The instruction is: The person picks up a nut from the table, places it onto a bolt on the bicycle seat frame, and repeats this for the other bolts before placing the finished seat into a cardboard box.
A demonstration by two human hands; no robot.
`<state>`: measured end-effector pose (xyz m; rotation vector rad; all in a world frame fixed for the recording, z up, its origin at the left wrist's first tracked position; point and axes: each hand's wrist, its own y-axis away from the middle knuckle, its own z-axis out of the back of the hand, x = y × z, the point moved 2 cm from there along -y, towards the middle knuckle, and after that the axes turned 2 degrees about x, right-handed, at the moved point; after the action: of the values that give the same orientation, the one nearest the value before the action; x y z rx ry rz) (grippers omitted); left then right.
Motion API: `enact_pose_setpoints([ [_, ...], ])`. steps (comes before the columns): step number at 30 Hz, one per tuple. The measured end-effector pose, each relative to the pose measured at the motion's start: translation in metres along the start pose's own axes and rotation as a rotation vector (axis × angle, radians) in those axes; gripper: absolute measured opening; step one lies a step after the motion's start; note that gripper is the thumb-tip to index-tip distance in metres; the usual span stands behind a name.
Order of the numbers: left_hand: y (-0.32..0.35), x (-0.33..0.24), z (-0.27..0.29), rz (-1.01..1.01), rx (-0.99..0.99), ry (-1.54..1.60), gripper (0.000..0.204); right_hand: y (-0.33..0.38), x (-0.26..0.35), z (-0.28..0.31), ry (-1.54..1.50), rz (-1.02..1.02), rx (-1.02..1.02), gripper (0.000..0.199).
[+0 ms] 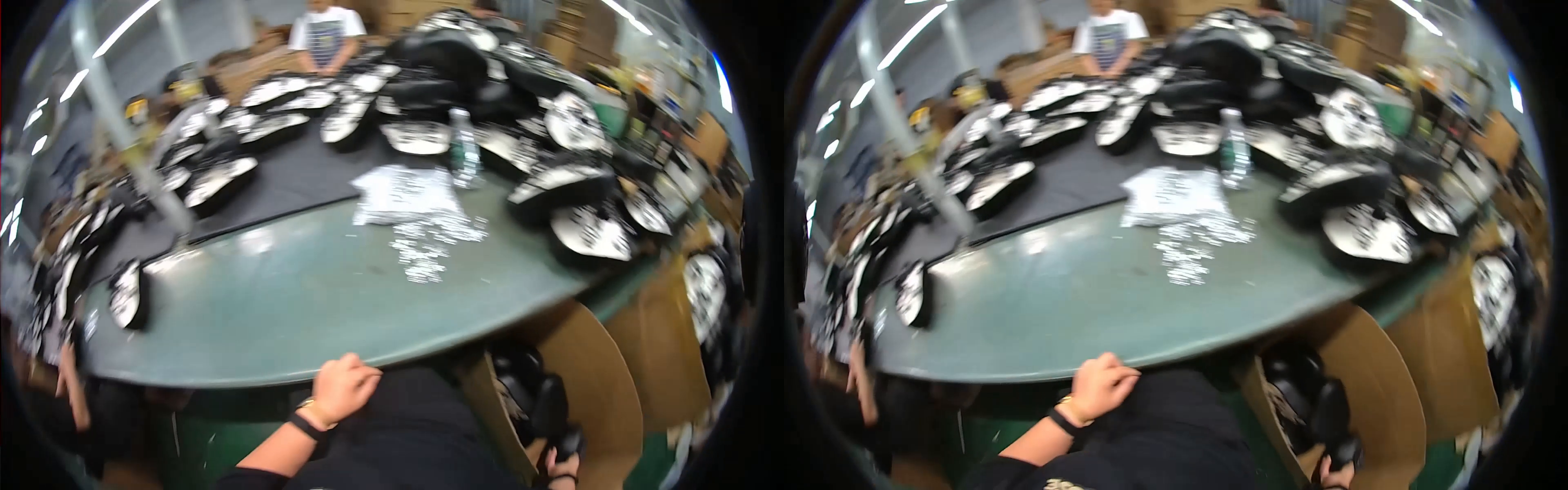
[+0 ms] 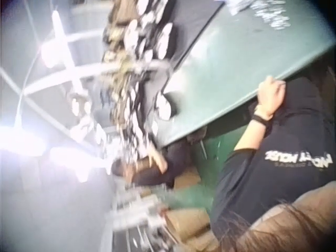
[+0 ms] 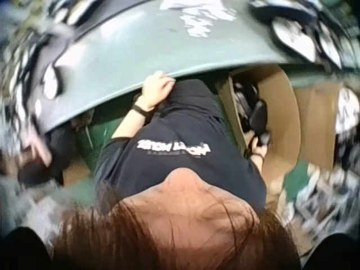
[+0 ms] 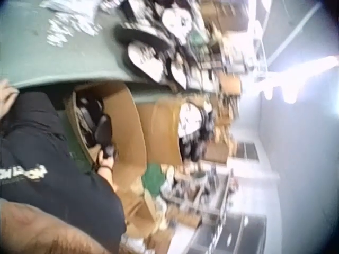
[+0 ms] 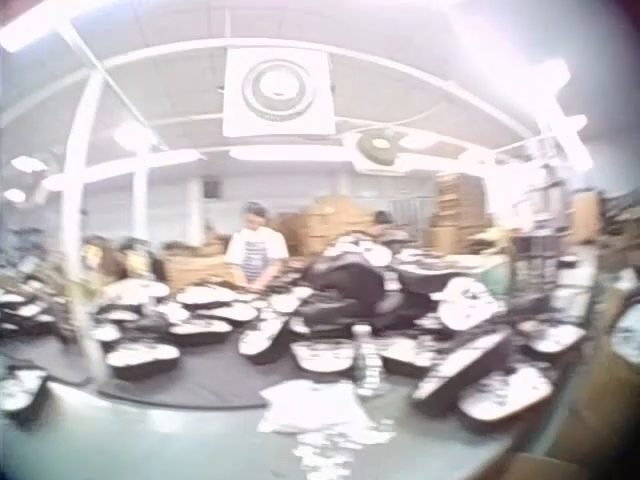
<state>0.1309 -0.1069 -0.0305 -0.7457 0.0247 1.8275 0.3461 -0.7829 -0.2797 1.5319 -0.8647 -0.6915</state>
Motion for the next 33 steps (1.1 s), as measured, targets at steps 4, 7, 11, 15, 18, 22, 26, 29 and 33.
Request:
enact_pose_setpoints([
  [4,0.01,-0.004,0.01,0.101,-0.064,-0.069,0.003,-0.048,-0.048,-0.072,0.274,0.288,0.086,0.032],
  [7,0.017,0.002,0.018,0.171,-0.073,-0.102,0.004,0.001,-0.07,-0.154,0.576,0.335,0.507,0.02],
  [11,0.005,0.005,0.022,0.174,0.162,-0.056,0.01,0.13,-0.159,-0.285,0.608,1.091,0.639,0.012],
  [15,-0.03,0.024,0.07,0.27,0.346,0.113,0.02,0.231,-0.286,-0.342,0.997,1.173,1.028,0.011],
  [18,-0.068,0.077,0.123,0.255,0.028,-0.002,0.03,0.246,-0.382,-0.334,1.275,0.934,1.181,0.01],
  [22,-0.109,0.205,0.185,0.469,-0.09,-0.22,0.068,0.27,-0.475,-0.332,1.543,1.4,1.866,0.016],
  [26,-0.142,0.336,0.24,0.535,-0.278,-0.49,0.082,0.24,-0.518,-0.347,1.687,1.231,1.723,0.018],
  [29,-0.168,0.407,0.262,0.665,-0.348,-0.7,0.082,0.246,-0.534,-0.354,1.711,1.323,1.673,0.019],
  [33,-0.183,0.466,0.261,0.872,-0.351,-0.867,0.071,0.252,-0.541,-0.357,1.794,1.465,1.653,0.021],
])
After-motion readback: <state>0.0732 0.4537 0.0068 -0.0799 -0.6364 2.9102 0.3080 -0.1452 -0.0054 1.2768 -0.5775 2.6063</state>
